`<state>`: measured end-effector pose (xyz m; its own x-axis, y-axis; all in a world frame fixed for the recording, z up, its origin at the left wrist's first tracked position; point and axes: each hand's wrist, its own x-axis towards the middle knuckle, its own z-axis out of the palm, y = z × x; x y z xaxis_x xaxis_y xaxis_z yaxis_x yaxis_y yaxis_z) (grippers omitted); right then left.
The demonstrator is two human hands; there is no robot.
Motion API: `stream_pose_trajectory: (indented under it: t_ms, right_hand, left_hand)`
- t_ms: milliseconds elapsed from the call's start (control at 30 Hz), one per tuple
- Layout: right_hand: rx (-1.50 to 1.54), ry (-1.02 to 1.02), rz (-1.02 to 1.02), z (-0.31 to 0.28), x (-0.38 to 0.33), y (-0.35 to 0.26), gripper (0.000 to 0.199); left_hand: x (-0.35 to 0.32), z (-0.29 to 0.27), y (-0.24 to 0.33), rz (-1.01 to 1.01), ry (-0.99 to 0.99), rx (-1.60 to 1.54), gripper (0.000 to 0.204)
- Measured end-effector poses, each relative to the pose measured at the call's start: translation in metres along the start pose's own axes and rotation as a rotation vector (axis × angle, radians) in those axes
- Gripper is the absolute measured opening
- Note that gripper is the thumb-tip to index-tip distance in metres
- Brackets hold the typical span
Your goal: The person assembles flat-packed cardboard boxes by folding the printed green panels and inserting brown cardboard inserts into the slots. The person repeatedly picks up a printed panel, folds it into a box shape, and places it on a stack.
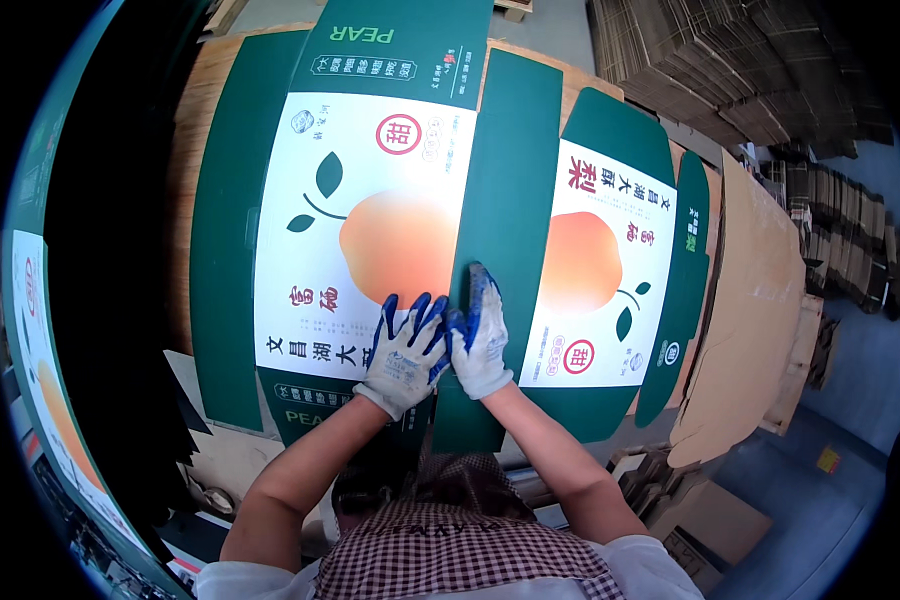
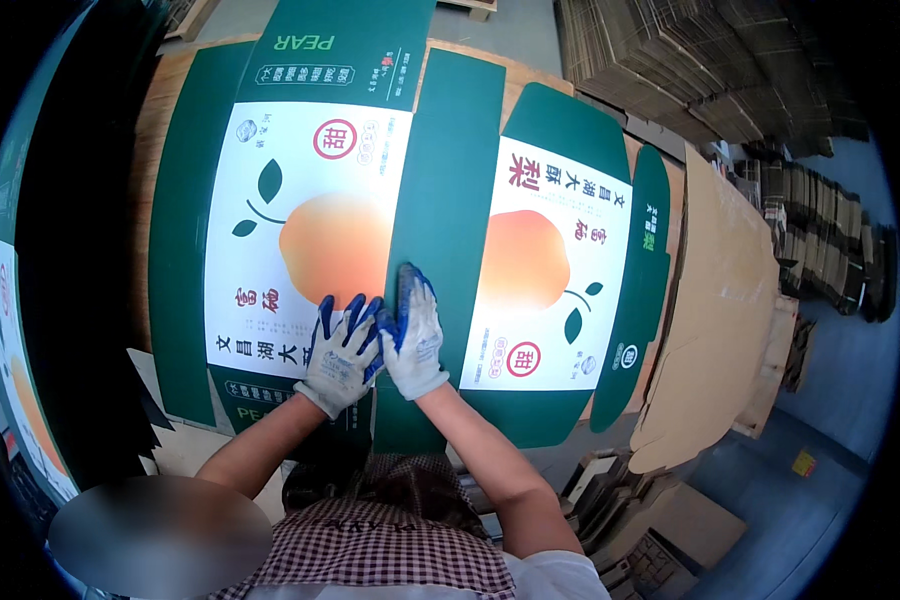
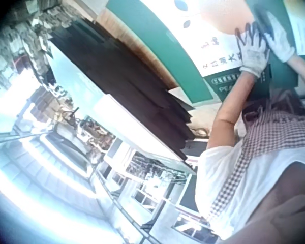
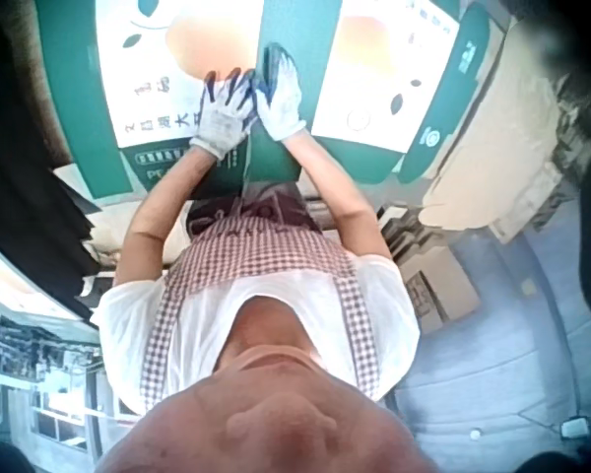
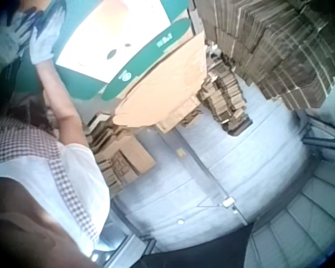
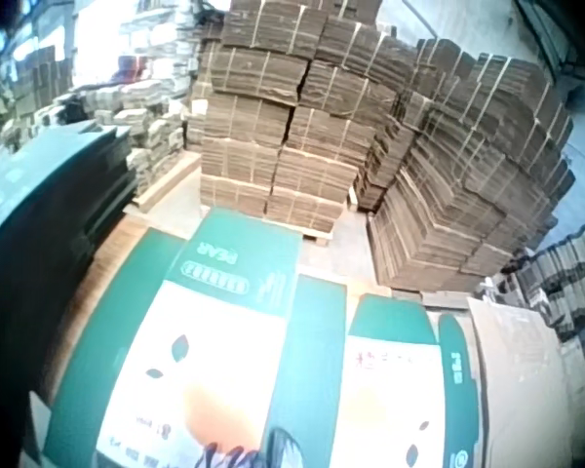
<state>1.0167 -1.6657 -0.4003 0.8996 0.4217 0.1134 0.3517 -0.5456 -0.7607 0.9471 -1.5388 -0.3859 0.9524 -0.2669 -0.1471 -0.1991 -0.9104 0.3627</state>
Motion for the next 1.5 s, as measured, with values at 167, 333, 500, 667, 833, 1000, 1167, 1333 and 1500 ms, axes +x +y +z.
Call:
stream_pose_trajectory:
  t_ms: [167, 333, 500, 667, 833, 1000, 1167, 1333, 1500]
  right_hand:
    - [-0.219, -0.117, -0.152, 0.018, 0.070, 0.001, 0.062]
    - [-0.373, -0.059, -0.312, 0.051, 0.194, 0.036, 0.065]
    - [-0.459, 0.168, -0.327, 0.054, 0.281, 0.077, 0.063]
    - [-0.545, 0.186, -0.385, 0.048, 0.262, 0.059, 0.064]
    - [-0.352, 0.029, -0.367, 0.062, 0.123, 0.022, 0.067]
    - [-0.169, 0.038, -0.333, 0.051, 0.066, 0.001, 0.054]
    - [-0.215, 0.007, -0.421, 0.051, 0.047, 0.010, 0.058]
    - [-0.301, -0.133, -0.411, 0.049, 0.003, 0.003, 0.064]
    - [-0.149, -0.124, -0.340, 0.062, -0.045, -0.005, 0.061]
  left_hand:
    - [0.005, 0.011, -0.013, 0.009, -0.054, -0.034, 0.043]
    - [0.013, 0.015, -0.022, 0.009, -0.021, -0.084, 0.036]
    - [0.012, 0.022, -0.022, 0.008, -0.030, -0.105, 0.035]
    - [0.011, 0.027, -0.023, -0.005, -0.050, -0.062, 0.037]
    - [-0.004, 0.030, -0.016, -0.040, 0.051, -0.068, 0.036]
    - [-0.024, 0.032, -0.026, -0.251, 0.586, -0.333, 0.044]
    - [-0.032, 0.034, -0.043, -0.602, 0.366, 0.219, 0.047]
    - [-0.025, 0.048, -0.047, -0.645, 0.348, 0.246, 0.044]
    - [-0.022, 0.053, -0.053, -0.631, 0.342, 0.265, 0.044]
